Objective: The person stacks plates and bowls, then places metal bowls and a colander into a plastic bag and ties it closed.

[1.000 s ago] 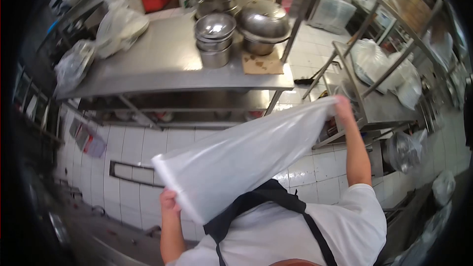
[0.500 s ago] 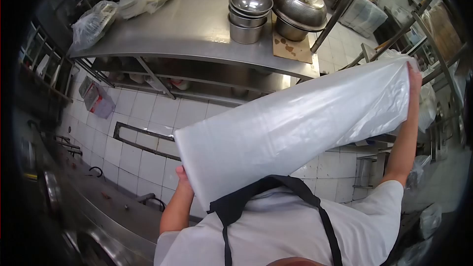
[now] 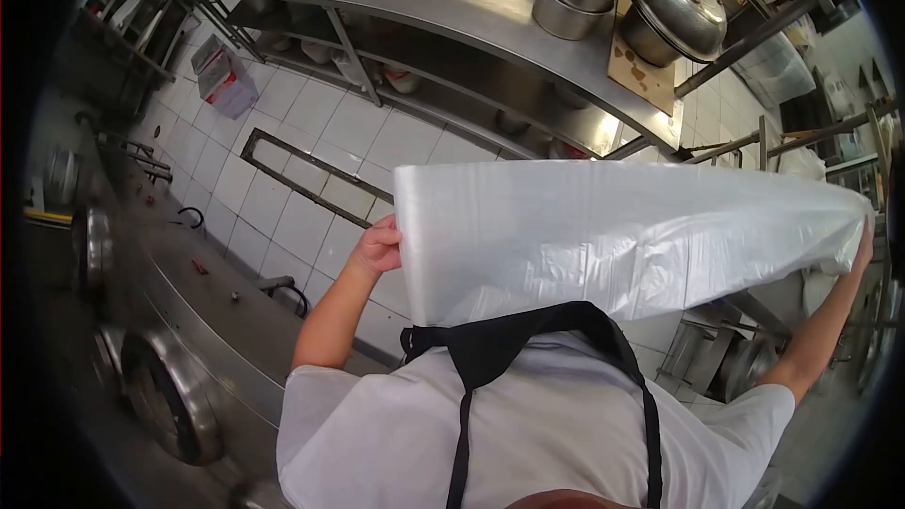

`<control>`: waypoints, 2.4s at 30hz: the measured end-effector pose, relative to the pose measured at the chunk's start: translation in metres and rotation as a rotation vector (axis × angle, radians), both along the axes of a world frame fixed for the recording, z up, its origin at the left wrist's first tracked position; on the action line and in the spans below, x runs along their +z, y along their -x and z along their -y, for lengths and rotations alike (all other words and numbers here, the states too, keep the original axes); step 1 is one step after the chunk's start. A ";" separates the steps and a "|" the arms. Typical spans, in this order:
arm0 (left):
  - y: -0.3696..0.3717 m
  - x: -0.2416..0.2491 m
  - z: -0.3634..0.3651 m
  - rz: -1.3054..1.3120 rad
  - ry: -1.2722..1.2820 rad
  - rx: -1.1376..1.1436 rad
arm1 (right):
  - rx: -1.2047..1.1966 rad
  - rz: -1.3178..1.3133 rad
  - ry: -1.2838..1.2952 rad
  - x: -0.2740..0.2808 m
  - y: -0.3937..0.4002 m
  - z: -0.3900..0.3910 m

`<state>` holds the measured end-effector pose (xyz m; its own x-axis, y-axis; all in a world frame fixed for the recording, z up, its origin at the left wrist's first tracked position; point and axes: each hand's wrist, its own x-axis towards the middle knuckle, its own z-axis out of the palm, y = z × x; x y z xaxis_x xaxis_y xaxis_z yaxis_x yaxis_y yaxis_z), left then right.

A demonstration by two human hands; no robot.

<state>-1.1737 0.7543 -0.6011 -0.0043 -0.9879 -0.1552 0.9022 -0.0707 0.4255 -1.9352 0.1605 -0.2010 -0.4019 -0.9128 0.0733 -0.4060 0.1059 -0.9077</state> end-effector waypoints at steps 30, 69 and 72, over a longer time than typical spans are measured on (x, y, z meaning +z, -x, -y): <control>0.034 0.044 0.085 1.496 -0.509 -0.072 | -0.977 -0.895 0.500 -0.023 0.138 -0.072; -0.065 -0.298 0.502 -0.065 -0.625 0.501 | 0.409 -0.809 -0.624 -0.378 -0.131 -0.303; -0.014 -0.269 0.472 0.297 -1.031 0.326 | 0.490 -0.874 -0.617 -0.386 -0.147 -0.282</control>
